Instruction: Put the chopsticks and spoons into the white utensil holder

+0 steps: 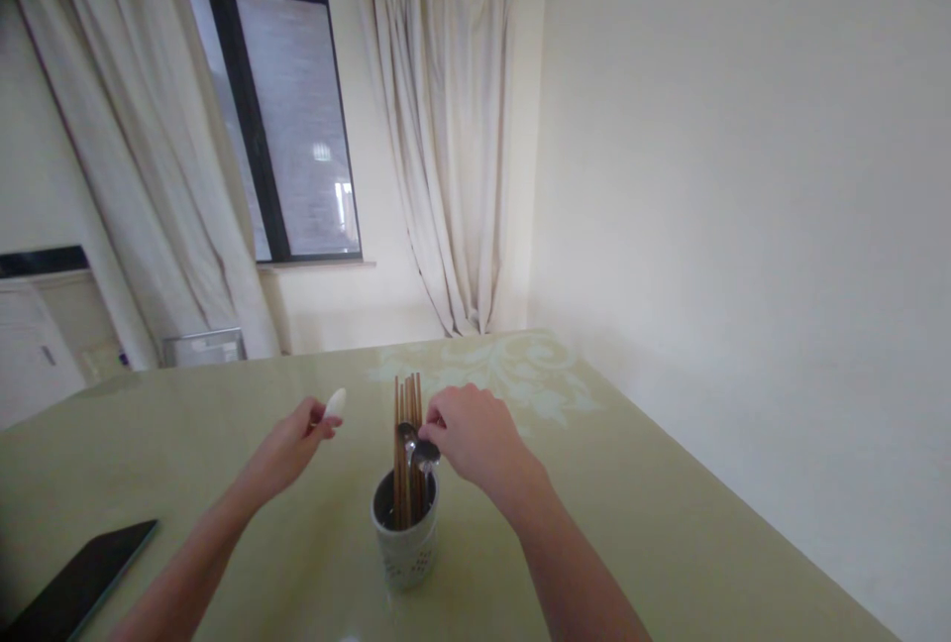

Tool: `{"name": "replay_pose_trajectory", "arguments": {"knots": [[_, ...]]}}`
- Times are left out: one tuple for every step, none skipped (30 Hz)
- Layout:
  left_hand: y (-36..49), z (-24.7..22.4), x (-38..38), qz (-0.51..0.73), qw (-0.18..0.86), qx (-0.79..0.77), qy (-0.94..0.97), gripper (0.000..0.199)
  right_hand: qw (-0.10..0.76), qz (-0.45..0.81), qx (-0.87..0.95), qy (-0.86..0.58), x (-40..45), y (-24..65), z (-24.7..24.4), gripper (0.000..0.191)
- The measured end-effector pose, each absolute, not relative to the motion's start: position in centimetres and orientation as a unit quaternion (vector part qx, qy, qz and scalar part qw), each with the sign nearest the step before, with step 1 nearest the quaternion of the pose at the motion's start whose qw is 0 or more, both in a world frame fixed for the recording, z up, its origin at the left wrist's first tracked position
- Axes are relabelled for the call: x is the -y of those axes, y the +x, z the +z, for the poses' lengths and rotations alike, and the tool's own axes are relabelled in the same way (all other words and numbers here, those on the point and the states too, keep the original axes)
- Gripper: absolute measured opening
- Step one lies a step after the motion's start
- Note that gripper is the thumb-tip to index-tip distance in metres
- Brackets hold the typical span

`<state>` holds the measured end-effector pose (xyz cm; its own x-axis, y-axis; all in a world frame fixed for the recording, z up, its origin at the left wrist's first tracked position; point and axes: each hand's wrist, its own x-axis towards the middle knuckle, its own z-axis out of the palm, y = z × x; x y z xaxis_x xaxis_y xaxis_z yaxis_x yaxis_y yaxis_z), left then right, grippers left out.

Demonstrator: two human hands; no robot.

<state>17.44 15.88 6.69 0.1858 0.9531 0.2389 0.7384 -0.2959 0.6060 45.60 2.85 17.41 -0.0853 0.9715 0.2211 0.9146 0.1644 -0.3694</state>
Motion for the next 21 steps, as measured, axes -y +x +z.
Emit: {"name": "replay_pose_trajectory", "arguments": {"knots": [[17.9,8.2,-15.1,0.357,0.214,-0.523,0.744,0.021,0.242,0.073,0.731,-0.633,-2.7,45.7,17.7,0.014],[18.5,9.8,-14.1,0.406,0.237,-0.477,0.742,0.026,0.285,0.083,0.728,-0.619,-2.6,45.6,18.0,0.015],[19.1,11.4,-12.9,0.446,0.247,-0.434,0.743,0.029,0.333,0.100,0.722,-0.598,-2.3,45.5,18.3,0.018],[19.9,12.9,-11.5,0.472,0.244,-0.398,0.748,0.031,0.381,0.123,0.716,-0.573,-2.1,45.3,18.6,0.021],[20.6,14.2,-10.0,0.487,0.226,-0.369,0.759,0.031,0.422,0.148,0.711,-0.543,-1.8,45.0,18.9,0.024],[21.3,15.2,-8.6,0.492,0.198,-0.351,0.772,0.031,0.454,0.170,0.709,-0.512,-1.5,44.6,19.2,0.024],[22.0,16.0,-7.2,0.491,0.169,-0.339,0.785,0.029,0.474,0.184,0.710,-0.487,-1.2,44.1,19.3,0.022],[22.7,16.5,-6.1,0.486,0.149,-0.327,0.797,0.026,0.486,0.183,0.715,-0.469,-0.8,43.7,19.5,0.019],[23.1,16.9,-5.2,0.482,0.132,-0.319,0.805,0.025,0.490,0.167,0.722,-0.459,-0.5,43.4,19.6,0.016],[23.5,17.0,-4.5,0.477,0.122,-0.313,0.812,0.024,0.489,0.141,0.731,-0.455,-0.3,43.2,19.6,0.014],[23.7,17.1,-4.1,0.470,0.121,-0.309,0.818,0.023,0.484,0.109,0.737,-0.458,-0.1,43.2,19.7,0.014],[23.7,17.2,-4.0,0.462,0.125,-0.308,0.822,0.024,0.477,0.076,0.742,-0.465,0.0,43.3,19.7,0.014],[23.6,17.2,-4.0,0.454,0.132,-0.308,0.826,0.025,0.469,0.047,0.744,-0.474,0.0,43.5,19.7,0.014],[23.4,17.2,-4.1,0.447,0.142,-0.311,0.827,0.027,0.458,0.023,0.745,-0.484,0.0,43.8,19.8,0.013],[23.1,17.2,-4.3,0.444,0.148,-0.315,0.826,0.028,0.447,0.005,0.745,-0.496,0.0,44.2,19.8,0.014],[22.8,17.3,-4.6,0.445,0.150,-0.319,0.823,0.030,0.433,-0.008,0.744,-0.509,-0.1,44.5,19.9,0.015],[22.6,17.3,-4.8,0.447,0.148,-0.323,0.821,0.030,0.414,-0.017,0.745,-0.523,-0.2,44.7,19.9,0.016],[22.4,17.3,-5.0,0.448,0.145,-0.328,0.819,0.031,0.389,-0.023,0.746,-0.539,-0.3,44.8,19.9,0.018],[22.3,17.3,-5.2,0.444,0.141,-0.333,0.820,0.031,0.360,-0.028,0.748,-0.556,-0.4,44.8,19.8,0.020],[22.2,17.2,-5.3,0.438,0.139,-0.338,0.821,0.031,0.327,-0.032,0.751,-0.573,-0.6,44.7,19.6,0.021],[22.2,17.2,-5.4,0.432,0.137,-0.341,0.824,0.031,0.292,-0.036,0.753,-0.588,-0.7,44.5,19.4,0.022]]}}
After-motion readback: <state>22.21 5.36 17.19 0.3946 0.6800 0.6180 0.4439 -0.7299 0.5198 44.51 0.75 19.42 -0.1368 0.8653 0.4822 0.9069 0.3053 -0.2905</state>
